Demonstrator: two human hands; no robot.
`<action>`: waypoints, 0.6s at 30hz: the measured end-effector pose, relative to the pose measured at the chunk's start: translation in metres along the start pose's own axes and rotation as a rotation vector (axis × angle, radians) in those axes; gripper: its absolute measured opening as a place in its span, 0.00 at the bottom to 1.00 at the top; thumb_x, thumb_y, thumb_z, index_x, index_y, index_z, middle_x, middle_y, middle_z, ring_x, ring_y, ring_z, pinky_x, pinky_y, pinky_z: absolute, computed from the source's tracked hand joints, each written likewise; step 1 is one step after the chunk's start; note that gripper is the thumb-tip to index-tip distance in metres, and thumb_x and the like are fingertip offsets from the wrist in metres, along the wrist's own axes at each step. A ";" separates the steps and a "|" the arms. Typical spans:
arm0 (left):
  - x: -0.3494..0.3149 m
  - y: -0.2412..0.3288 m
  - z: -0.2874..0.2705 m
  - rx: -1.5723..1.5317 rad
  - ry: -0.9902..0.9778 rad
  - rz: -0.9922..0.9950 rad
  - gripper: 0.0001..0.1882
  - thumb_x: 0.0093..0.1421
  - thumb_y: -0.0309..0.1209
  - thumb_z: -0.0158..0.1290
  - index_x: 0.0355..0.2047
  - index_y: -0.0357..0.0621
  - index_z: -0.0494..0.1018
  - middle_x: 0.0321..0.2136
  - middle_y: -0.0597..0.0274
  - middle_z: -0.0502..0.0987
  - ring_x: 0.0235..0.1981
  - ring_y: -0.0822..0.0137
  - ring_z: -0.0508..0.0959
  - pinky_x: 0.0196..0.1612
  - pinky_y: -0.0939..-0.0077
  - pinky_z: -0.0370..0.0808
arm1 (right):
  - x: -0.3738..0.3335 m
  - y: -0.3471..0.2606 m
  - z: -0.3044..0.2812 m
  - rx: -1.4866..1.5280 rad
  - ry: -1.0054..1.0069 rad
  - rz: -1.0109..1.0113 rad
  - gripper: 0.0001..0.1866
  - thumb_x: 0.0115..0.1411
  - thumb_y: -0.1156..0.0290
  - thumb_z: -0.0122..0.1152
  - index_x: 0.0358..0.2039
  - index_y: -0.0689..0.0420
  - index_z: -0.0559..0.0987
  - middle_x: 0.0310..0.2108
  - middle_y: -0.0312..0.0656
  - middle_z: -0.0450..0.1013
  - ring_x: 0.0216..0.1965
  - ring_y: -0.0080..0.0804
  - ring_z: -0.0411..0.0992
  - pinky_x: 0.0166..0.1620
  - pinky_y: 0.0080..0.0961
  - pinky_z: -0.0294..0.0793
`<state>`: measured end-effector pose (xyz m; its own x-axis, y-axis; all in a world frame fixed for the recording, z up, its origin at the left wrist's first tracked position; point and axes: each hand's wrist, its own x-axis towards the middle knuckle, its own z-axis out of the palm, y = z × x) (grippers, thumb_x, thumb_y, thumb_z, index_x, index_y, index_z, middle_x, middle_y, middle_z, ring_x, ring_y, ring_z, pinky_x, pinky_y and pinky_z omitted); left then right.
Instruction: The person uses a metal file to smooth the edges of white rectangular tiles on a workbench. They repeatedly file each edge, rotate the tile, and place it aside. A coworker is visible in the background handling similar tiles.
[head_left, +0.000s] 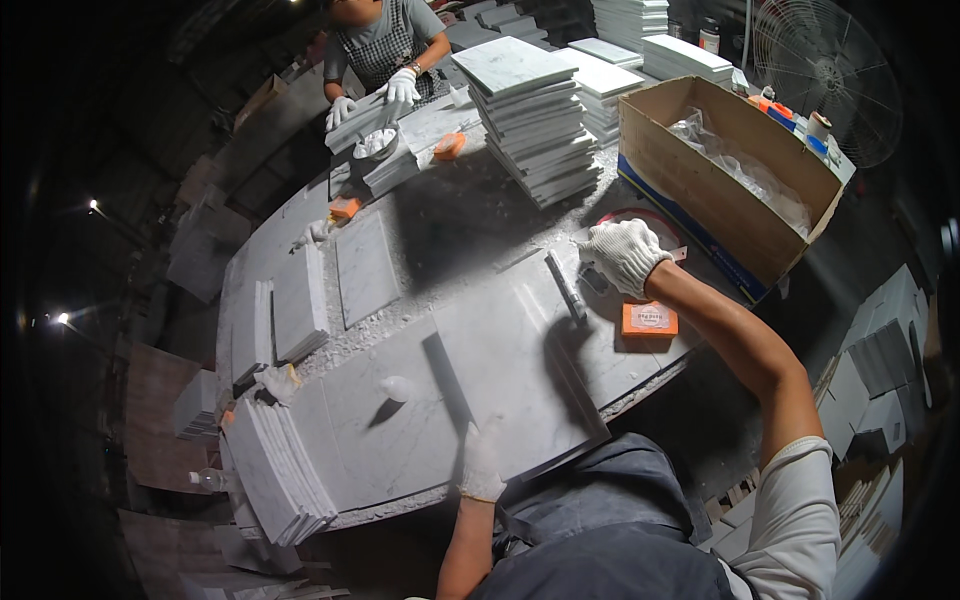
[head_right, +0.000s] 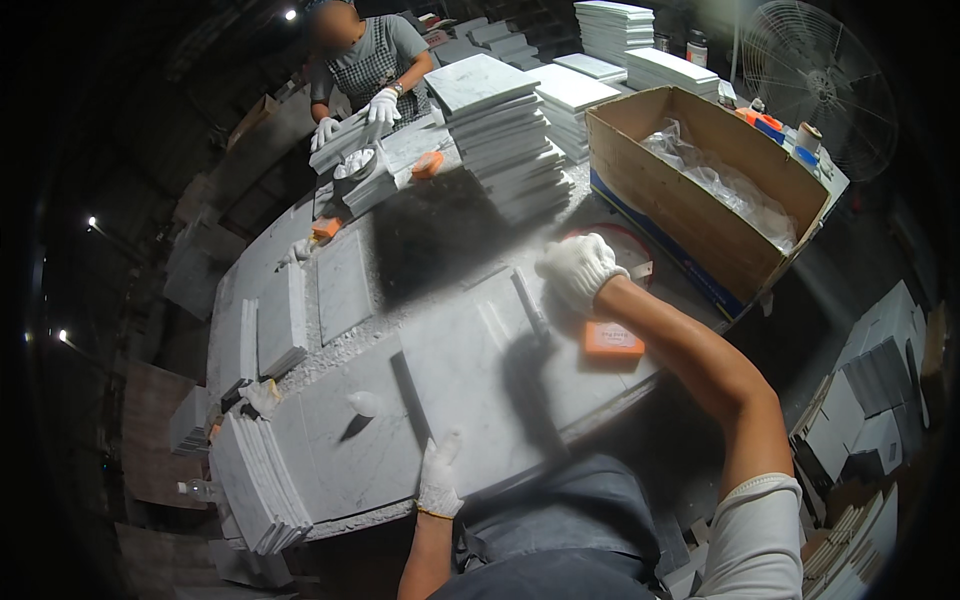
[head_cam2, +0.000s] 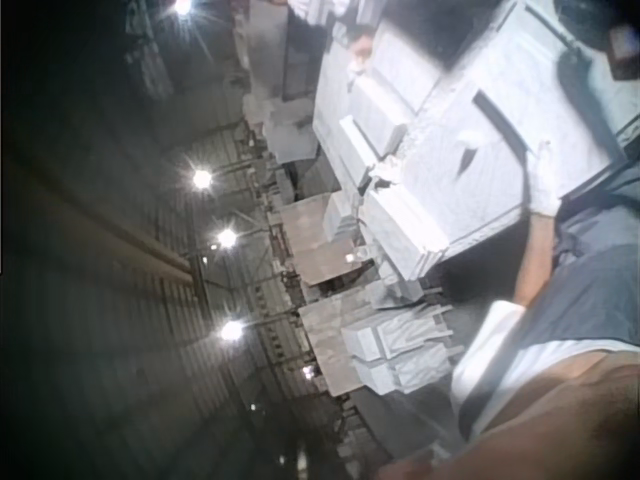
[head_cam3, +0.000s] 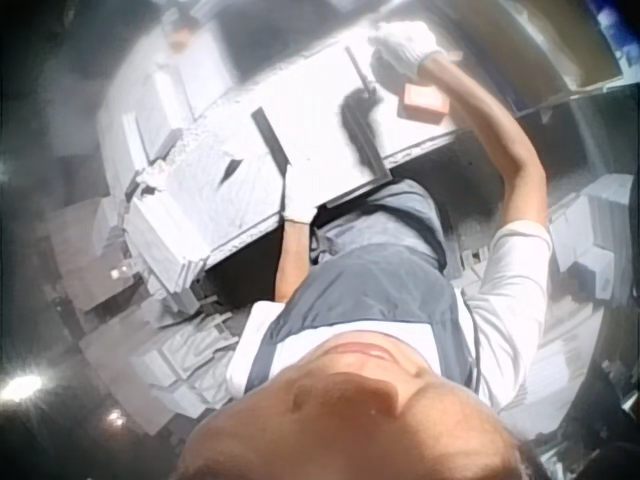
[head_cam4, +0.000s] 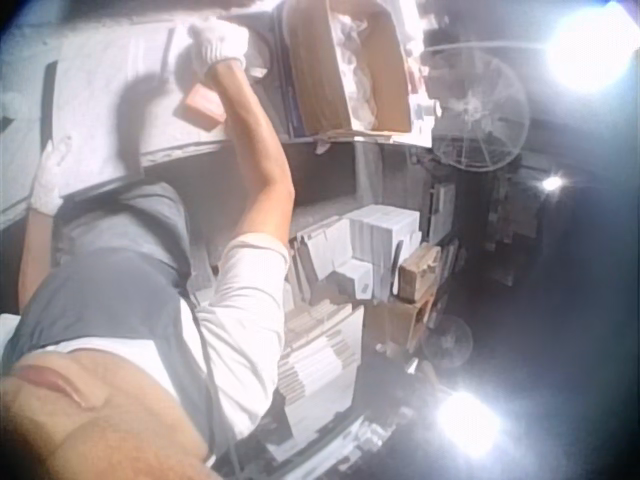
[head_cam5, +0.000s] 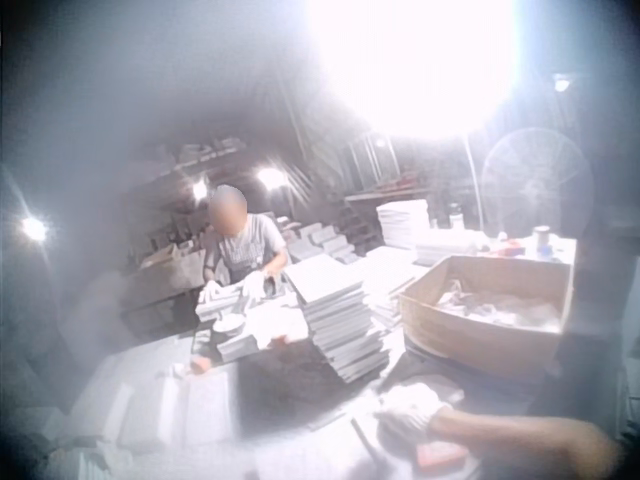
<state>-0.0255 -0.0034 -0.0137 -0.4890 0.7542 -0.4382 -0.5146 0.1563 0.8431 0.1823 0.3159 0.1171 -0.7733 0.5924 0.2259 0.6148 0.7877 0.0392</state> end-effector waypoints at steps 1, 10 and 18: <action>0.000 -0.001 -0.001 -0.006 0.002 -0.005 0.22 0.68 0.30 0.54 0.60 0.38 0.65 0.47 0.52 0.76 0.44 0.58 0.81 0.46 0.61 0.82 | 0.001 0.001 0.000 0.004 -0.035 0.018 0.05 0.54 0.69 0.62 0.30 0.53 0.84 0.29 0.46 0.79 0.33 0.47 0.81 0.33 0.42 0.80; -0.014 0.015 0.014 0.017 0.002 -0.012 0.27 0.68 0.37 0.56 0.60 0.30 0.65 0.51 0.56 0.74 0.50 0.67 0.75 0.54 0.71 0.75 | -0.002 0.006 -0.024 -0.177 -0.067 0.003 0.05 0.55 0.68 0.64 0.31 0.53 0.85 0.30 0.46 0.81 0.32 0.45 0.83 0.31 0.39 0.81; -0.016 0.013 0.011 -0.100 -0.014 -0.055 0.17 0.70 0.32 0.53 0.56 0.40 0.68 0.44 0.56 0.76 0.41 0.63 0.80 0.41 0.64 0.82 | -0.033 0.003 -0.061 0.202 0.240 -0.030 0.06 0.61 0.69 0.58 0.38 0.51 0.81 0.33 0.44 0.79 0.32 0.43 0.81 0.32 0.38 0.79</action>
<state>-0.0169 -0.0058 0.0080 -0.4486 0.7550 -0.4783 -0.6086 0.1339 0.7821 0.2187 0.2886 0.1688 -0.7173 0.5302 0.4521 0.5305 0.8362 -0.1390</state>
